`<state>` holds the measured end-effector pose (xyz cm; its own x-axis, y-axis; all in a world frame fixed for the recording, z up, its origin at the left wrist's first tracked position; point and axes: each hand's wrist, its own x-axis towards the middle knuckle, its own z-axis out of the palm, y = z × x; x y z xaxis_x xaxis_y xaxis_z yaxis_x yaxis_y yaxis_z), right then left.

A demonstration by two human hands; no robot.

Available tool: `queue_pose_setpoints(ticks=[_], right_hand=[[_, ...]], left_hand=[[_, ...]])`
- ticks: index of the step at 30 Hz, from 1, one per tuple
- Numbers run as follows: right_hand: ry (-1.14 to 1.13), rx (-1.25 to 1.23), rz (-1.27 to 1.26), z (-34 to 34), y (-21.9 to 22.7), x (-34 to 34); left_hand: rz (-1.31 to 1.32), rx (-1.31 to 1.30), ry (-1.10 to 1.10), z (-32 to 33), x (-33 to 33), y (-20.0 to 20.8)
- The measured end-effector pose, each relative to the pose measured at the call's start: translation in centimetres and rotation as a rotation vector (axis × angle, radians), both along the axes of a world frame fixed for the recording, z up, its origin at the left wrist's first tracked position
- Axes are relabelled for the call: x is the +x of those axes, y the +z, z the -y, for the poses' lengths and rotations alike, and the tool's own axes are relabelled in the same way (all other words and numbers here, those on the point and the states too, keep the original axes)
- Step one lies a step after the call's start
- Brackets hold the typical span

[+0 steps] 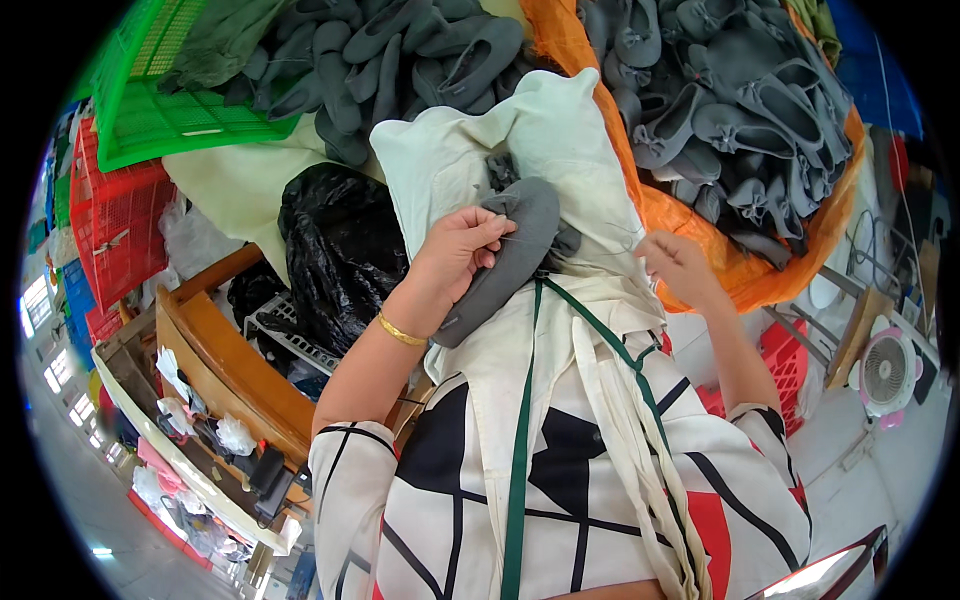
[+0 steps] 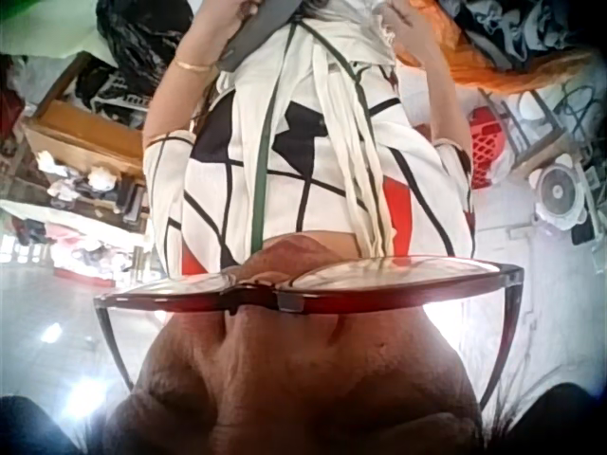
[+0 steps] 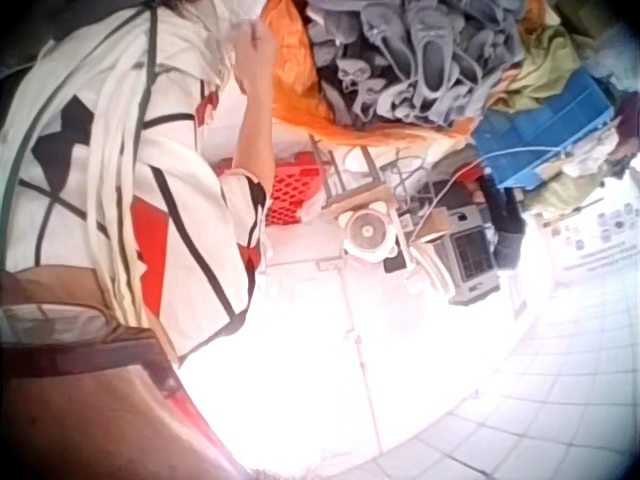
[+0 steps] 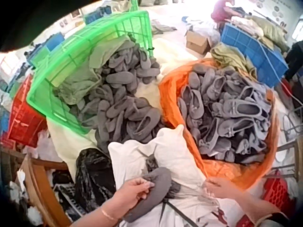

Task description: The person is sewing a grey slip-on shoe by hand using a needle and thread. They repeatedly pull the thread through the fabric of the shoe's upper, securing a gathered section. The person works on a single shoe throughout the clip, manipulating the fabric and thread to complete the stitching.

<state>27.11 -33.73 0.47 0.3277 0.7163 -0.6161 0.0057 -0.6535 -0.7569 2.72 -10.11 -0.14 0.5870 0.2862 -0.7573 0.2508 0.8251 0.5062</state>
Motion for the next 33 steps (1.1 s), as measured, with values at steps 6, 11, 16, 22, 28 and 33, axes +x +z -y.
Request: queue_pose_setpoints(ticks=[6,11,16,22,28,33], right_hand=[[-0.134,0.066,-0.255,-2.8,0.9,-1.1],[0.312,0.436,0.300,-9.4,1.7,-4.9],[0.537,0.552,0.776,-13.1,1.0,-6.7],[0.621,0.631,0.831,-14.0,-0.4,-6.9],[0.391,0.586,0.573,-14.0,-0.7,-8.8],[0.212,0.562,0.252,-14.0,-2.0,-9.5]], left_hand=[[0.108,-0.165,0.032,0.0,-0.1,0.1],[-0.096,0.391,-0.323,-0.3,-0.7,1.0],[-0.186,0.954,-0.487,1.0,-0.9,2.5],[-0.121,0.500,-0.238,-0.3,-1.1,1.0],[-0.106,0.288,-0.171,-0.5,-1.0,-0.5],[-0.131,0.339,-0.222,-0.8,-1.0,0.0]])
